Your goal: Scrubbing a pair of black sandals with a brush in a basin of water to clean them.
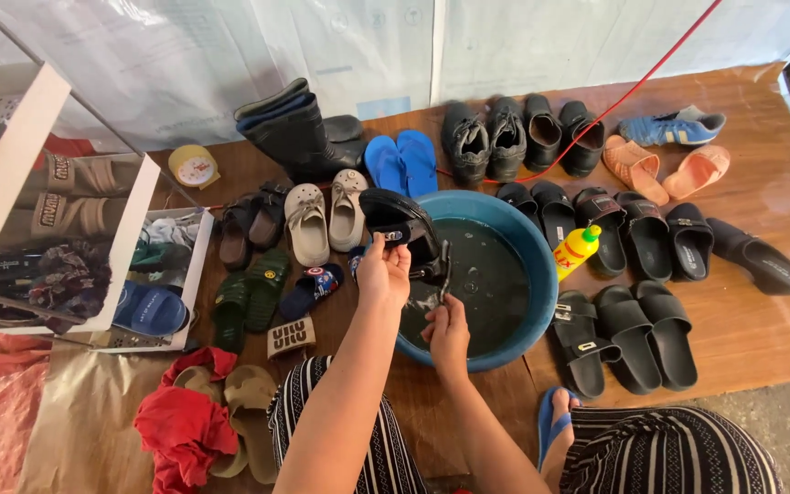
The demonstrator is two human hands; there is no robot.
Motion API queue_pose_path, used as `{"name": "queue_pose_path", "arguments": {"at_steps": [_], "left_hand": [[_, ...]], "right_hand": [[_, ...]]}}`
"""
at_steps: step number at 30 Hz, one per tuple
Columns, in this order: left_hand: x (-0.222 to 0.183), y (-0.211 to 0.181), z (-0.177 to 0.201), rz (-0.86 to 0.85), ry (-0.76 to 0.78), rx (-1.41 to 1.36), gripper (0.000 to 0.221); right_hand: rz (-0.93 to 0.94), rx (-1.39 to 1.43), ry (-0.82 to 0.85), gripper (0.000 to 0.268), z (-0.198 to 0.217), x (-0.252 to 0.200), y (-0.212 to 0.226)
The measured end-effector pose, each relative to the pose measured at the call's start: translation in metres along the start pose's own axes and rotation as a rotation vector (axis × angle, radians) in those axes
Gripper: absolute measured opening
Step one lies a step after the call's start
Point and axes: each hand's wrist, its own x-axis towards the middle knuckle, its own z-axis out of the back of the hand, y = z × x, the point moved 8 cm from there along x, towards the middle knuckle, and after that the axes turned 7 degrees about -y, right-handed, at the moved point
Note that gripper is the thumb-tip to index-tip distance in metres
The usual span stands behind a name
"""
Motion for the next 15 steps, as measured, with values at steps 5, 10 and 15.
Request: {"name": "queue_pose_path", "arguments": {"at_steps": [5,10,15], "left_hand": [[-0.013,-0.010,-0.005,-0.010,-0.007,-0.011,0.020],[-0.009,-0.006,-0.003,0.010,-0.018,-0.047,0.021],[-0.004,-0.006,0.002,-0.003,-0.002,-0.023,0.021]], "right_hand": [[-0.101,-0.005,-0.026,0.034,0.008,-0.001,-0.011],[-0.011,0.036,0.020,0.038,-0.006,-0.010,0.010],[-0.124,-0.112,-0.007,0.036,0.008,0.016,-0.051]]}}
